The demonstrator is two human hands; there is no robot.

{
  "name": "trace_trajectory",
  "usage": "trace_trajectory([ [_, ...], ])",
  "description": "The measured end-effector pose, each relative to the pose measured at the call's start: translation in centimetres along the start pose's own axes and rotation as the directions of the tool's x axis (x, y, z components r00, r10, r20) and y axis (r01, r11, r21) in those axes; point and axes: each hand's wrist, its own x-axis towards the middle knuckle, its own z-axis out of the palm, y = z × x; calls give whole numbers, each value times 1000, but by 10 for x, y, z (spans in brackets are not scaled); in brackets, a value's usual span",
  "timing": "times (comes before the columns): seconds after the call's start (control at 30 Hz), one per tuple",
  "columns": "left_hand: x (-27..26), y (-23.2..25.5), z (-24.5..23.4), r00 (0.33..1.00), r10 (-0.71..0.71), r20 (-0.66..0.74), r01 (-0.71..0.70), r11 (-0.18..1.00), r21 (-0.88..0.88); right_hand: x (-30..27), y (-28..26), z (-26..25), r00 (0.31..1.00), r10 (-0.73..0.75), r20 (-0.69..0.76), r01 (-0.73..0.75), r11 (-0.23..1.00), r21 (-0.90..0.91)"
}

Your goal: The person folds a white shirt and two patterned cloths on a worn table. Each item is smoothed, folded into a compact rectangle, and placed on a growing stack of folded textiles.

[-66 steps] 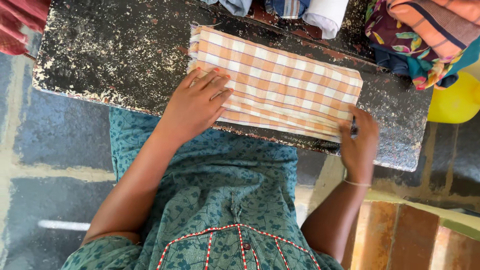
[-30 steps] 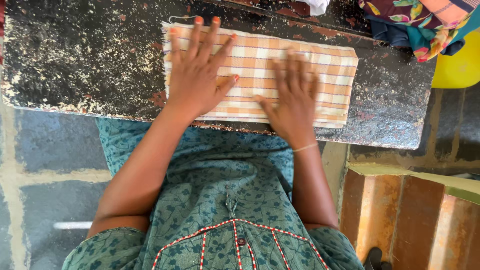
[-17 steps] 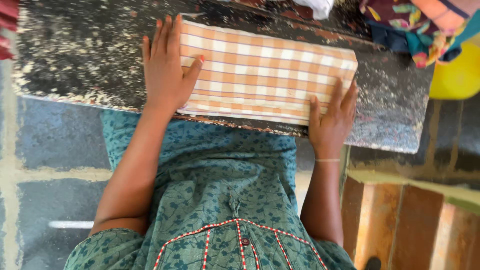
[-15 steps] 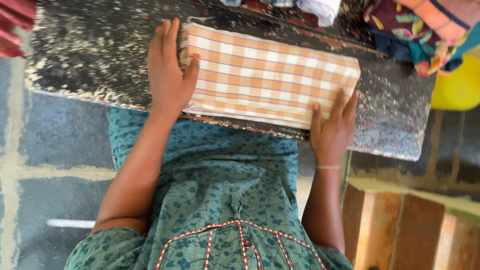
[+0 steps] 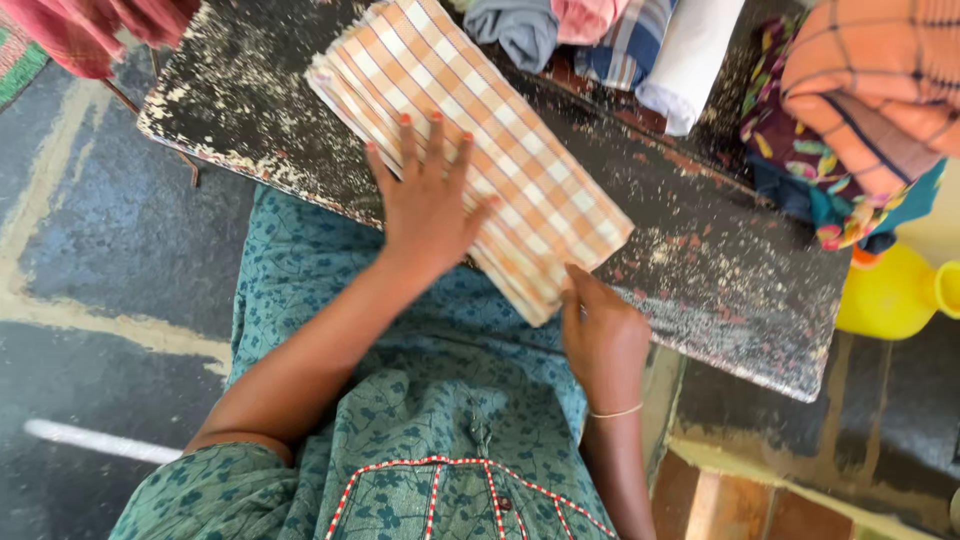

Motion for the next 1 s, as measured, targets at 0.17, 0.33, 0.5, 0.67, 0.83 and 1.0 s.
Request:
trace_trajectory([
  [0.17, 20, -42, -10, 993, -119, -24, 118, 992, -37, 25, 23, -10, 951, -276, -142, 280, 960, 11],
  [0.33, 22, -49, -3, 929, -321, -185, 300, 945, -129, 55, 38, 27, 896, -393, -207, 418, 904, 94],
  [0.5, 21, -54, -2, 853, -434, -290, 278, 848, -451, 51, 46, 34, 953, -292, -84, 301, 945, 127],
  [0.67, 30, -39, 11, 793, -567, -224, -10, 355, -935, 50, 49, 21, 944, -319, -84, 329, 905, 269],
  [0.83, 25, -19, 20, 836, -544, 69, 188, 166, -968, 47, 49, 18, 964, -220, -150, 264, 861, 434],
  [1.0, 11, 2, 12, 942, -332, -40, 62, 292, -954, 29, 50, 27, 978, 32, -206, 70, 881, 469],
])
